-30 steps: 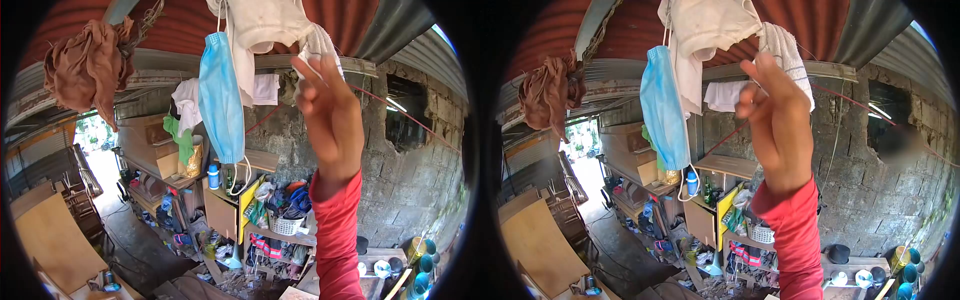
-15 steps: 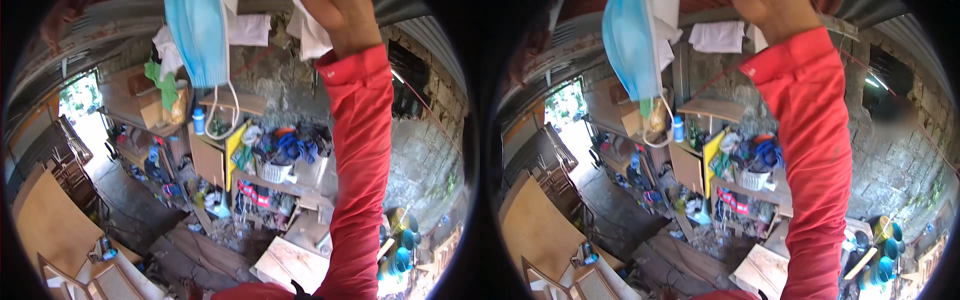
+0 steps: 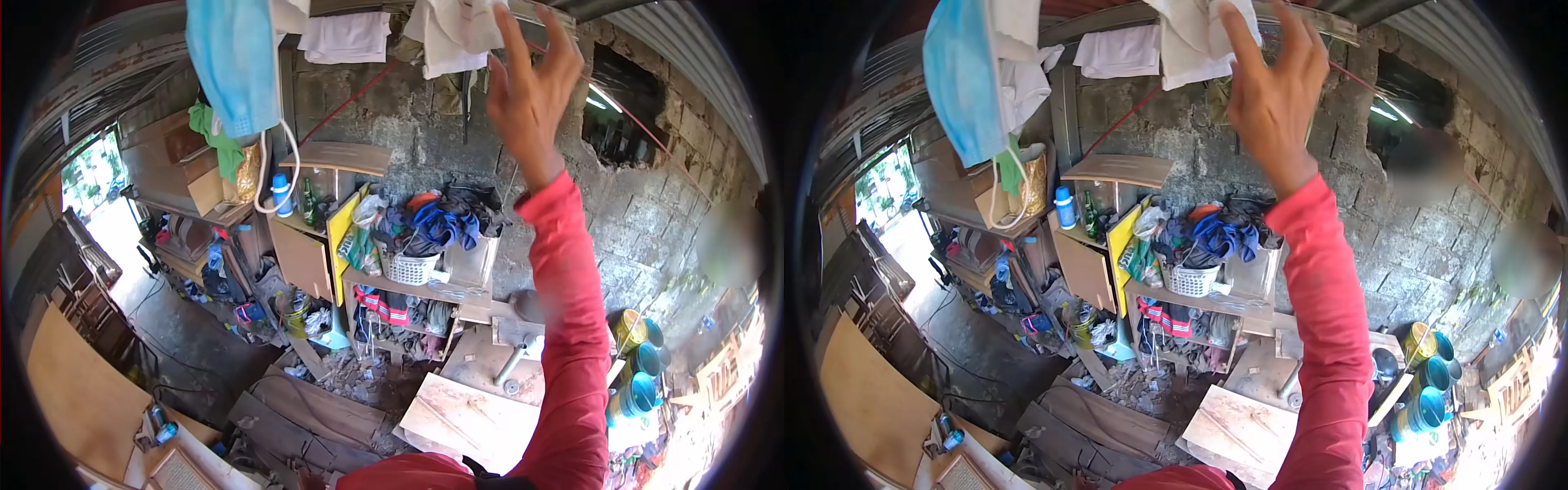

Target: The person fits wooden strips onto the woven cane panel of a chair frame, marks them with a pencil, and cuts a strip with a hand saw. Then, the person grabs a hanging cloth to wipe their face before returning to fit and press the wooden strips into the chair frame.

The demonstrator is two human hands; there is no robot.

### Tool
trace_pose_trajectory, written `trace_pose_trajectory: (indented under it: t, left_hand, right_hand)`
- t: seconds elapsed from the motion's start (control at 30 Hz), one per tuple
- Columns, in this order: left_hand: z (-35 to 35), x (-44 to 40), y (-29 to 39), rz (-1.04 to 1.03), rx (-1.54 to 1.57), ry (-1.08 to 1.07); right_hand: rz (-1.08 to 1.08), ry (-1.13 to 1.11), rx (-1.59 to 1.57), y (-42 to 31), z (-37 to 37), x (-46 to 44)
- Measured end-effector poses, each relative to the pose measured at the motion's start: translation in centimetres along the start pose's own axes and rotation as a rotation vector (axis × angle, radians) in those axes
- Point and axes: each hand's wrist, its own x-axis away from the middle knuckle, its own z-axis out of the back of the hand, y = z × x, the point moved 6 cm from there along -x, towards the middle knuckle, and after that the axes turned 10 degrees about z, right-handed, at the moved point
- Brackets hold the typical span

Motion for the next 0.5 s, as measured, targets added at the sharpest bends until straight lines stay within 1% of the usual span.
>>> trace_pose_trajectory:
  t: [0.07, 0.1, 0.17, 0.23, 0.3, 0.33, 0.37, 0.4, 0.43, 0.47, 0.5]
  left_hand:
    - [-0.1, 0.0, 0.4, -0.002, 0.006, -0.005]
    - [-0.2, -0.2, 0.5, -0.002, 0.005, -0.003]
    - [-0.1, -0.6, 0.6, 0.0, 0.008, -0.006]
    - [-0.3, -0.5, 0.5, 0.004, 0.016, -0.006]
    - [-0.8, -0.3, 0.6, 0.004, 0.025, -0.011]
    - [-1.0, -0.2, 0.4, 0.008, 0.028, -0.015]
    - [-1.1, 0.0, 0.2, 0.012, 0.033, -0.017]
    - [-1.3, -0.1, -0.1, 0.015, 0.032, -0.02]
    - [-1.5, -0.2, -0.3, 0.015, 0.033, -0.022]
    - [-1.6, -0.2, -0.4, 0.017, 0.038, -0.023]
    - [-1.5, -0.2, -0.3, 0.018, 0.037, -0.025]
  right_hand:
    - [0.15, -0.012, -0.021, 1.5, -2.2, -1.3]
    - [0.209, -0.034, -0.103, 2.4, -3.0, -2.3]
    - [0.135, -0.145, -0.376, 2.3, -3.6, -2.3]
    - [-0.126, -0.322, -0.76, -0.4, -1.7, -0.3]
    - [-0.2, -0.672, -0.988, -5.1, 1.3, 2.0]
    - [-0.085, -0.952, -1.206, -7.8, 3.2, 4.4]
    - [-0.077, -0.886, -1.45, -11.3, 6.8, 5.6]
    - [-0.28, -1.507, -1.857, -15.2, 9.8, 9.0]
    - [-0.236, -1.067, -2.207, -18.6, 13.7, 10.2]
    - [-0.401, -1.386, -2.514, -21.4, 17.4, 12.0]
    - [-0.592, -1.505, -2.411, -22.4, 19.9, 13.2]
